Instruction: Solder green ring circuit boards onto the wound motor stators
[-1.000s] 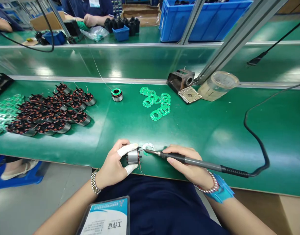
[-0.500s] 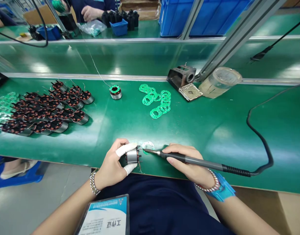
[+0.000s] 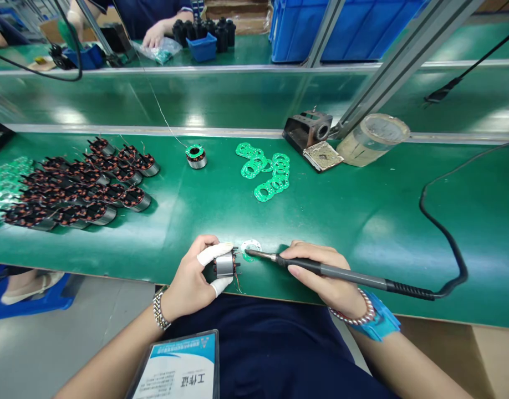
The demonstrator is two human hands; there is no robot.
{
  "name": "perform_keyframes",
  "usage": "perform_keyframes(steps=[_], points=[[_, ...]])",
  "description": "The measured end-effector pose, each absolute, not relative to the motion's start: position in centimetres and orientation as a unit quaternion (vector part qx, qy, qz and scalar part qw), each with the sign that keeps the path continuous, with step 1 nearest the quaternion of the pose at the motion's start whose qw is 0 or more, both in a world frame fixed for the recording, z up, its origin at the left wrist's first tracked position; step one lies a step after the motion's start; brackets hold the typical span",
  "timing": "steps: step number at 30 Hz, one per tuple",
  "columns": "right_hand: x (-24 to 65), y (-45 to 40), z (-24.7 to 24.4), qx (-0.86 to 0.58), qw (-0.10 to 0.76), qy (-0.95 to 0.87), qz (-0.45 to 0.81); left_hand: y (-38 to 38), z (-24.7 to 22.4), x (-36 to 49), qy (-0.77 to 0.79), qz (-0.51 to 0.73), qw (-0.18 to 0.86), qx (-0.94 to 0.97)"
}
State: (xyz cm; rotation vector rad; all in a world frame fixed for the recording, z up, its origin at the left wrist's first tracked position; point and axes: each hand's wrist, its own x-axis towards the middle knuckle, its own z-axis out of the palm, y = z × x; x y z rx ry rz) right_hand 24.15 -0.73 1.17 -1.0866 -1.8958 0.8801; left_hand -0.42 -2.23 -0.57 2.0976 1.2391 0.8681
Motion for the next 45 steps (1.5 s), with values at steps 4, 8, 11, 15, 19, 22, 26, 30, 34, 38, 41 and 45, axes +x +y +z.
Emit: perform_keyframes(steps=[4, 8, 11, 15, 19, 22, 26, 30, 34, 38, 41, 45], points=[[24.1, -0.8, 1.3, -0.435, 0.383, -0.738, 0.346, -2.3, -0.6, -0.4, 0.464, 0.319, 0.275, 0.779], [24.1, -0.9, 1.3, -0.441, 0.397, -0.73, 0.338, -2.3, -0.6, -0.4, 0.46, 0.323, 0.277, 0.779], [24.1, -0.9, 1.1, -0.459, 0.417, -0.722, 0.307, -2.3, -0.5, -0.3, 0.458, 0.328, 0.275, 0.779], [23.9, -1.2, 0.5, -0.471, 0.438, -0.715, 0.273, -2.2, -0.5, -0.3, 0.457, 0.33, 0.269, 0.781], [23.8, -1.7, -0.2, -0.466, 0.471, -0.694, 0.284, -2.2, -0.6, -0.3, 0.462, 0.328, 0.261, 0.782], [23.6, -1.8, -0.4, -0.468, 0.457, -0.7, 0.286, -2.2, -0.6, -0.3, 0.466, 0.327, 0.259, 0.78], [23.1, -1.2, -0.8, -0.417, 0.378, -0.777, 0.281, -2.2, -0.6, -0.3, 0.473, 0.324, 0.265, 0.775], [22.6, -0.6, -1.1, -0.369, 0.341, -0.823, 0.265, -2.2, -0.7, -0.4, 0.478, 0.33, 0.293, 0.759], [22.3, -0.5, -0.7, -0.362, 0.352, -0.824, 0.257, -2.1, -1.0, -0.8, 0.474, 0.361, 0.391, 0.702], [21.8, -0.7, 0.2, -0.406, 0.4, -0.786, 0.239, -2.1, -0.8, -0.7, 0.461, 0.366, 0.456, 0.667], [21.0, -0.9, 1.0, -0.468, 0.456, -0.699, 0.292, -2.0, -0.4, 0.0, 0.489, 0.311, 0.368, 0.727], [19.9, -1.0, 2.2, -0.447, 0.494, -0.575, 0.474, -1.9, 0.0, 0.8, 0.514, 0.263, 0.249, 0.777]])
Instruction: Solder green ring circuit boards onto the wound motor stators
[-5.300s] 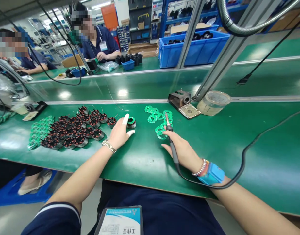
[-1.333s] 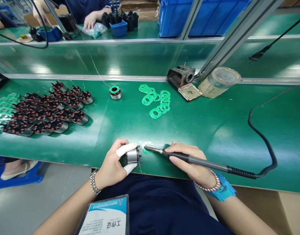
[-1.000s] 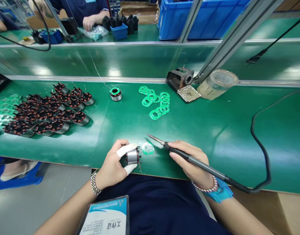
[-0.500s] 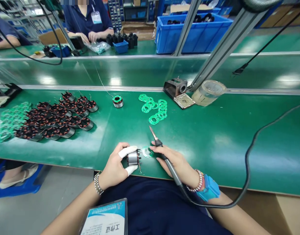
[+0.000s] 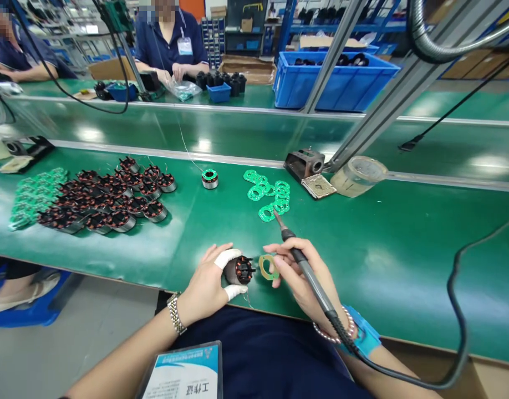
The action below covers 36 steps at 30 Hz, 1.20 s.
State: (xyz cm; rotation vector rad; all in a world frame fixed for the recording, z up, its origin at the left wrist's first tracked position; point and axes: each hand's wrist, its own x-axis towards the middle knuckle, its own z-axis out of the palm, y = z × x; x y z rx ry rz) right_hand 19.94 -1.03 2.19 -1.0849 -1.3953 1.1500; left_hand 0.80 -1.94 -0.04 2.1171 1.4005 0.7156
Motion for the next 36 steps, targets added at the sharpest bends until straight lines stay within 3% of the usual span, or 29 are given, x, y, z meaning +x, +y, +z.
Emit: perform_keyframes(steps=[3, 7, 15, 20, 24, 29, 36], points=[[19.9, -1.1, 2.8, -0.399, 0.46, -0.577, 0.545, -2.0, -0.3, 0.6, 0.53, 0.256, 0.207, 0.781], [19.9, -0.7, 2.6, -0.369, 0.434, -0.615, 0.544, -2.1, -0.8, 0.1, 0.548, 0.259, 0.171, 0.777], [18.9, 0.2, 1.0, -0.348, 0.481, -0.556, 0.581, -1.9, -0.8, 0.9, 0.553, 0.248, 0.165, 0.778], [19.2, 0.0, 0.7, -0.44, 0.449, -0.634, 0.451, -2.1, -0.8, 1.1, 0.548, 0.257, 0.161, 0.779], [18.9, -0.1, 2.0, -0.404, 0.374, -0.762, 0.341, -2.1, -0.9, 1.1, 0.543, 0.261, 0.166, 0.781], [18.1, 0.3, 2.5, -0.361, 0.315, -0.808, 0.342, -2.0, -1.1, 0.9, 0.542, 0.253, 0.183, 0.78], [17.8, 1.1, 0.9, -0.309, 0.365, -0.789, 0.387, -2.0, -1.2, 0.8, 0.54, 0.245, 0.184, 0.784]])
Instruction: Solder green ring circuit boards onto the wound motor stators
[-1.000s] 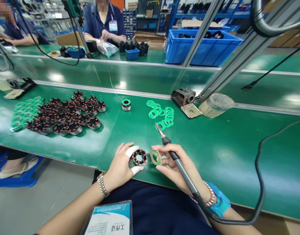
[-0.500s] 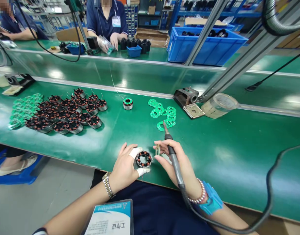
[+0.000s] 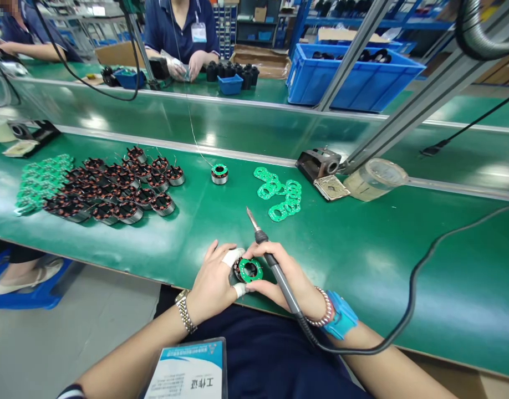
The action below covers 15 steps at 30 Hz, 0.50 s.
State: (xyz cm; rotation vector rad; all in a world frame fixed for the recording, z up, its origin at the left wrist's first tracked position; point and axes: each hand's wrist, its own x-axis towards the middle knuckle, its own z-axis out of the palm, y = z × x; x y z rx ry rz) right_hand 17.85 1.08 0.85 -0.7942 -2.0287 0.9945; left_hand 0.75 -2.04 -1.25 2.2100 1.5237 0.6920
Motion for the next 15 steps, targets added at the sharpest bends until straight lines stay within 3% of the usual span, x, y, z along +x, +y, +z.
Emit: perform_keyframes(steps=[10, 15], points=[[18.09, 1.51, 1.37, -0.258, 0.312, -0.839, 0.364, -1.8, -0.8, 0.36, 0.523, 0.248, 0.219, 0.785], [17.63, 1.11, 0.92, -0.288, 0.347, -0.825, 0.342, -1.78, -0.95, 0.35, 0.523, 0.255, 0.213, 0.785]])
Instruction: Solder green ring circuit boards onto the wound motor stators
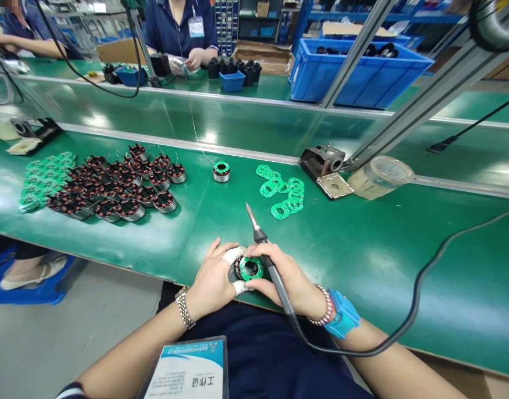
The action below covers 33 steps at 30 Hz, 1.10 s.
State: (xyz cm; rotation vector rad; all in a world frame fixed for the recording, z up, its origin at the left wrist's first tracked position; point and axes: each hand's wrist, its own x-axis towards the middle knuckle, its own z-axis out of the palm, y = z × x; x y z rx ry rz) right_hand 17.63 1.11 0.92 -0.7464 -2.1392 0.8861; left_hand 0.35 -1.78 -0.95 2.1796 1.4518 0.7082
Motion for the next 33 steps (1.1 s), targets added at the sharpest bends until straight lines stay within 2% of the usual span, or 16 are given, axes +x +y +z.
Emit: perform_keyframes(steps=[13, 27, 33], points=[[17.2, 0.7, 0.7, -0.309, 0.384, -0.813, 0.309, -1.9, -1.0, 0.4, 0.515, 0.27, 0.205, 0.787], [17.5, 2.0, 0.8, -0.259, 0.355, -0.844, 0.307, -1.8, -1.0, 0.3, 0.509, 0.252, 0.225, 0.791], [19.7, 0.4, 1.3, -0.337, 0.391, -0.814, 0.265, -1.9, 0.5, -1.1, 0.459, 0.227, 0.32, 0.797]])
